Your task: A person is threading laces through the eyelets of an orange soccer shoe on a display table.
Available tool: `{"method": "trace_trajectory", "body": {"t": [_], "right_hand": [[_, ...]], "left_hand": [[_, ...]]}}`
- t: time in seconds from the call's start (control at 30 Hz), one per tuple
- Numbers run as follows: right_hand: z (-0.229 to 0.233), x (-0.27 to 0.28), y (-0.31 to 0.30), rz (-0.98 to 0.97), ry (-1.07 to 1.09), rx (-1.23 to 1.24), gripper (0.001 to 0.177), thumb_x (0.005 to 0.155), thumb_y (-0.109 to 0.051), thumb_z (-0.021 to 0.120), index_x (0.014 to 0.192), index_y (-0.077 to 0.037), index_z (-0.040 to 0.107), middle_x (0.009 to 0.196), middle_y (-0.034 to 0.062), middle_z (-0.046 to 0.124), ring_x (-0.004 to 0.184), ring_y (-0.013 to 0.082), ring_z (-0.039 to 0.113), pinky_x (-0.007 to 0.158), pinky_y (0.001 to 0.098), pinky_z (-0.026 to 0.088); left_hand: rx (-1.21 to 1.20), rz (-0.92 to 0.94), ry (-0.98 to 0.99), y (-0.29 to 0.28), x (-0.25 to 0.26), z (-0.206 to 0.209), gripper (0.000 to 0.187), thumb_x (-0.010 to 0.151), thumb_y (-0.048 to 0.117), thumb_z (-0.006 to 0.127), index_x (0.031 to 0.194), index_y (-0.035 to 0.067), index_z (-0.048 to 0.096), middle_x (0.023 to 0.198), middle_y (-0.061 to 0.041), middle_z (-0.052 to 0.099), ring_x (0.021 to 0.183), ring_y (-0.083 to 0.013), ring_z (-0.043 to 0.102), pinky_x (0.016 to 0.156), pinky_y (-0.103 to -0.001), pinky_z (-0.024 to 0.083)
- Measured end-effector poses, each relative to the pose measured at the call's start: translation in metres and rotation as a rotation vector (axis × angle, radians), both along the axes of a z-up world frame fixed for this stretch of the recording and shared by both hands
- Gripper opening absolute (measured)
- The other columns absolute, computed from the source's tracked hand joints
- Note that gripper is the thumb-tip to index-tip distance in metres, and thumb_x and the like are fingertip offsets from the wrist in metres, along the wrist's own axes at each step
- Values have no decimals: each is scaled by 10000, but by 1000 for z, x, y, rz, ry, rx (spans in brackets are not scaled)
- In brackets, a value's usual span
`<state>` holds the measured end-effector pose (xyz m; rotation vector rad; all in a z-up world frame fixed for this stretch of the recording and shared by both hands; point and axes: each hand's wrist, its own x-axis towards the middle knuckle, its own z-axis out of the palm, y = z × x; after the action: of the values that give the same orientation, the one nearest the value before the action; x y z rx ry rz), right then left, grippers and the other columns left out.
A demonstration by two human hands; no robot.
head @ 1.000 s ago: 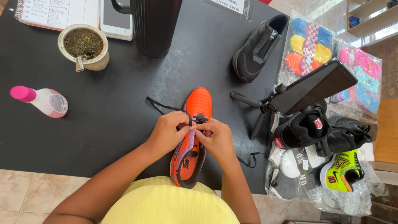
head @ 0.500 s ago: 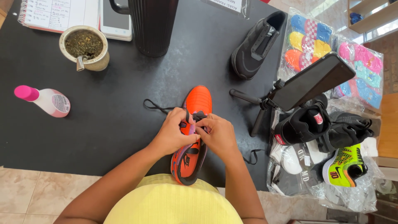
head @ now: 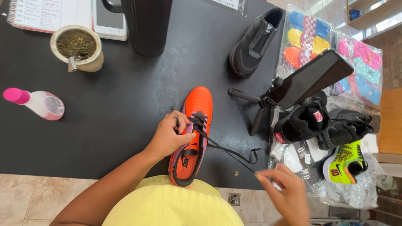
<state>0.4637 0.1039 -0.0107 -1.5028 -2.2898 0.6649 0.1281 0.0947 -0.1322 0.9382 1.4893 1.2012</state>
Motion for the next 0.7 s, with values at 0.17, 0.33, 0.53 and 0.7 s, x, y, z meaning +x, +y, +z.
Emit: {"method": "trace_trajectory", "body": {"t": [0.17, 0.33, 0.53, 0.7], "right_hand": [[-20, 100, -20, -22, -70, -48, 92, 788, -268, 799, 849, -208, 834, 631, -42, 361, 540, 85, 385, 539, 241, 325], [-28, 144, -41, -244, -48, -159, 76, 760, -176, 832, 808, -121, 856, 645, -20, 369, 560, 94, 369, 598, 206, 297], [-53, 195, -30, -606, -216, -344, 206, 837, -240, 830, 881, -50, 894, 675, 23, 405, 664, 151, 449, 731, 251, 353], [-102, 202, -17, -596, -188, -463, 208, 821, -232, 844, 903, -53, 907, 680, 29, 560, 674, 148, 481, 690, 252, 373]], "left_hand": [[32, 25, -49, -3, -4, -1, 456, 697, 121, 805, 673, 183, 354, 844, 20, 504, 973, -134, 638, 866, -295, 459], [-35, 17, -70, -5, -9, 5, 456, 702, 99, 805, 593, 162, 366, 950, 40, 594, 802, -54, 543, 755, -233, 407], [-124, -10, -88, -5, -13, 11, 421, 711, 141, 820, 569, 163, 424, 1040, 57, 628, 716, -67, 508, 638, -242, 390], [-66, -25, -61, -1, -13, 5, 315, 712, 133, 830, 636, 181, 528, 1032, 53, 620, 759, -53, 543, 704, -220, 429]]}}
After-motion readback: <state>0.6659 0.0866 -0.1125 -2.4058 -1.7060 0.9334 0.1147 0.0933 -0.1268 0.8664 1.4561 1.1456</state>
